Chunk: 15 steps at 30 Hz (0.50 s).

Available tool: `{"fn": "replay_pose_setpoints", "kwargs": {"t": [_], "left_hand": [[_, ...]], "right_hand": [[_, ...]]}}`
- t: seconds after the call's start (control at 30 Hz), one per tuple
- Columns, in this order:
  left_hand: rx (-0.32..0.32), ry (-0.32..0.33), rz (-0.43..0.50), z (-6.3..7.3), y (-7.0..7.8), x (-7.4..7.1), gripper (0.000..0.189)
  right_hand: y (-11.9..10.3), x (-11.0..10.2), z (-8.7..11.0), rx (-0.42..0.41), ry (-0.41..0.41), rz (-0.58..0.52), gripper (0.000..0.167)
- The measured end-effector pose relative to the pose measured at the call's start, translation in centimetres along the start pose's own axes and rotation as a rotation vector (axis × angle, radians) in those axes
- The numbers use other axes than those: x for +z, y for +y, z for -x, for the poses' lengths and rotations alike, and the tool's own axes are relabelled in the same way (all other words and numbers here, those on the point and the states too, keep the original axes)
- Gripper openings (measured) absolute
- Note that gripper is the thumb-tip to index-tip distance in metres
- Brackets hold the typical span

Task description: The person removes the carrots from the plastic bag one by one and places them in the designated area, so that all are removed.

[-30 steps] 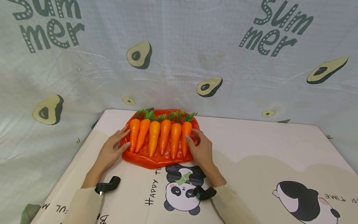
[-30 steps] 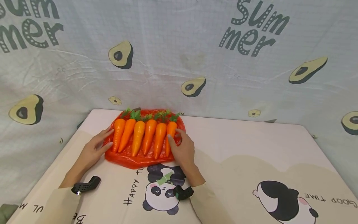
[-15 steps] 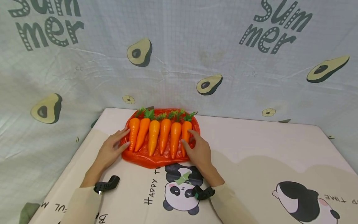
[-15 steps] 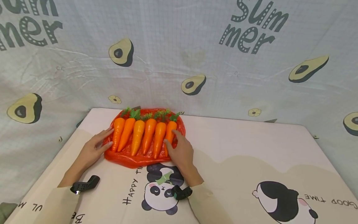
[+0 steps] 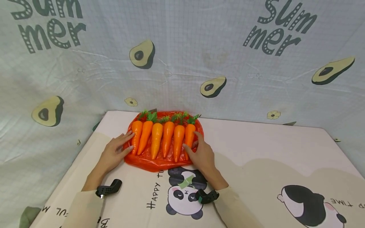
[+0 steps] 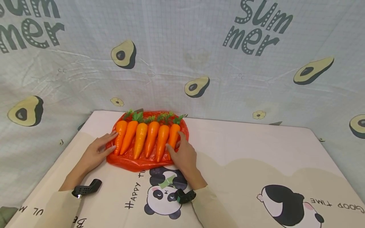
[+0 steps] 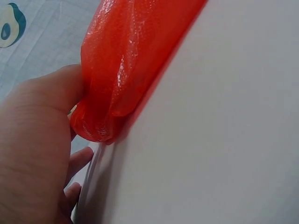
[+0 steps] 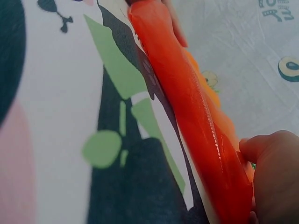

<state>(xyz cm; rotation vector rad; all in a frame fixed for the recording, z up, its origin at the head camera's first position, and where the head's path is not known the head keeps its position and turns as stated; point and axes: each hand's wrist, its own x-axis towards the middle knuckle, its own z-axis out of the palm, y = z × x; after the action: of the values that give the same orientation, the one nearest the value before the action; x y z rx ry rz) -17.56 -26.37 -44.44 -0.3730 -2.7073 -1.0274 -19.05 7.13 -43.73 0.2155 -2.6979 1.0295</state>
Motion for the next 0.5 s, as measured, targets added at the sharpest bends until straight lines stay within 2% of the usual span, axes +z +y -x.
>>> {"fn": "replay_pose_setpoints", "kwargs": {"t": [0.2,0.5], "left_hand": [[-0.018,-0.004,0.002,0.09,0.32,-0.06,0.053],[-0.042,-0.011,-0.006,0.05,0.6,0.04,0.054]], "right_hand": [[0.02,-0.21,-0.11,-0.016,0.014,-0.004,0.061],[0.14,-0.55,-0.37,0.034,0.065,-0.168,0.052]]}}
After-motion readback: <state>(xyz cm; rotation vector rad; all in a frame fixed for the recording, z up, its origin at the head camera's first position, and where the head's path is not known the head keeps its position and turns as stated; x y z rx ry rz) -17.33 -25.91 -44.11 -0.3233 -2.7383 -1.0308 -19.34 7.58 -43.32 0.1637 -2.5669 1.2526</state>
